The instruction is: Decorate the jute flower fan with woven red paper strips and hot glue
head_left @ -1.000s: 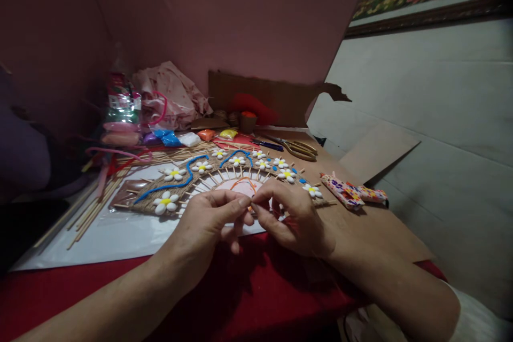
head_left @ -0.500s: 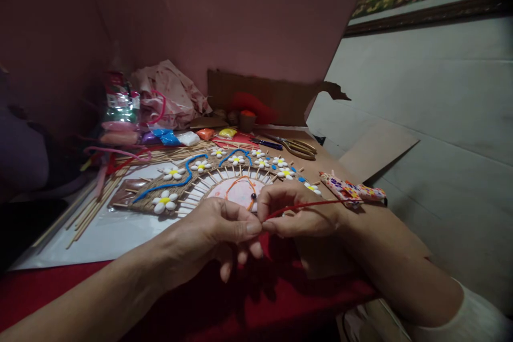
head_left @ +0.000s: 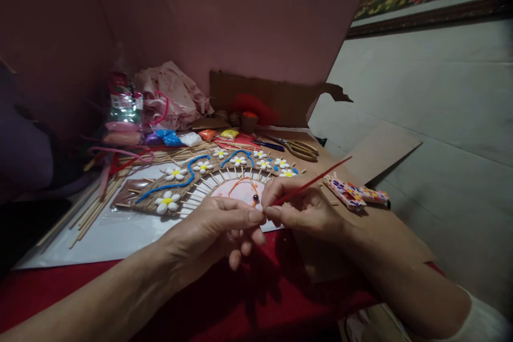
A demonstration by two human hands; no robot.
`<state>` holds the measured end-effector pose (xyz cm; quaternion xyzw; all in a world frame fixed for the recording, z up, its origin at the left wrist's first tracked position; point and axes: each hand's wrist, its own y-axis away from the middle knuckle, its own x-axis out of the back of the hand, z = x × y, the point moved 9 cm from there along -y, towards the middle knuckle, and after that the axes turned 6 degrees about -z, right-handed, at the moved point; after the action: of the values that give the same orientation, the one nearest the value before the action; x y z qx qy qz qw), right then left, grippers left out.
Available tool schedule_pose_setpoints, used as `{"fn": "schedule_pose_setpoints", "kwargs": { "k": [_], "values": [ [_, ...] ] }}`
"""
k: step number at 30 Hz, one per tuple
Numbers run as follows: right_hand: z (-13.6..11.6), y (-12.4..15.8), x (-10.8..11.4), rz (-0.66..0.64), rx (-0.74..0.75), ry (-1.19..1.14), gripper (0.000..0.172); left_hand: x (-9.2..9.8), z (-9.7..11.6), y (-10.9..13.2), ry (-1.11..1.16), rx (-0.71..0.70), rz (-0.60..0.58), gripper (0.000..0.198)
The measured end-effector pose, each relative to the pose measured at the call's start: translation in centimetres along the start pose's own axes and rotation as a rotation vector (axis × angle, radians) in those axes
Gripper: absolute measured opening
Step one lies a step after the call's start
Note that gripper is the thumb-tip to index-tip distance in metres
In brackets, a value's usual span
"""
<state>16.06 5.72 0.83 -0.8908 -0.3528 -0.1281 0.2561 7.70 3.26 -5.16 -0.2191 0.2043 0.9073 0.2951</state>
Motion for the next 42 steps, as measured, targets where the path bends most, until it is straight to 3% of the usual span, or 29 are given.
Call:
{"fn": "schedule_pose_setpoints", "kwargs": {
  "k": [8, 11, 19, 25, 33, 42],
  "values": [
    [-3.2, 0.7, -0.6, 0.143, 0.315, 0.392, 0.004, 0.9, 0.6, -0.1, 0.023, -0.115, 0.066, 0.013],
    [-3.8, 1.1, -1.2, 0.165, 0.407, 0.567, 0.012, 1.3, 0.6, -0.1, 0.041, -0.119, 0.115, 0.009],
    [-4.0, 1.7, -2.1, 0.153, 0.453, 0.775, 0.01, 1.4, 0.2, -0.2, 0.077, -0.07, 0.12, 0.012],
    [-4.2, 1.8, -2.1, 0.194, 0.431, 0.851, 0.01, 1.0, 0.8, 0.1, -0.064, -0.135, 0.108, 0.014],
    [-3.7, 1.3, -1.2, 0.221, 0.357, 0.672, 0.008, 0.1, 2.0, 0.7, -0.175, -0.248, 0.116, 0.024],
    [-2.3, 0.5, -0.5, 0.14, 0.151, 0.296, 0.007, 0.3, 1.0, 0.5, -0.087, -0.148, 0.059, 0.019]
  ]
}}
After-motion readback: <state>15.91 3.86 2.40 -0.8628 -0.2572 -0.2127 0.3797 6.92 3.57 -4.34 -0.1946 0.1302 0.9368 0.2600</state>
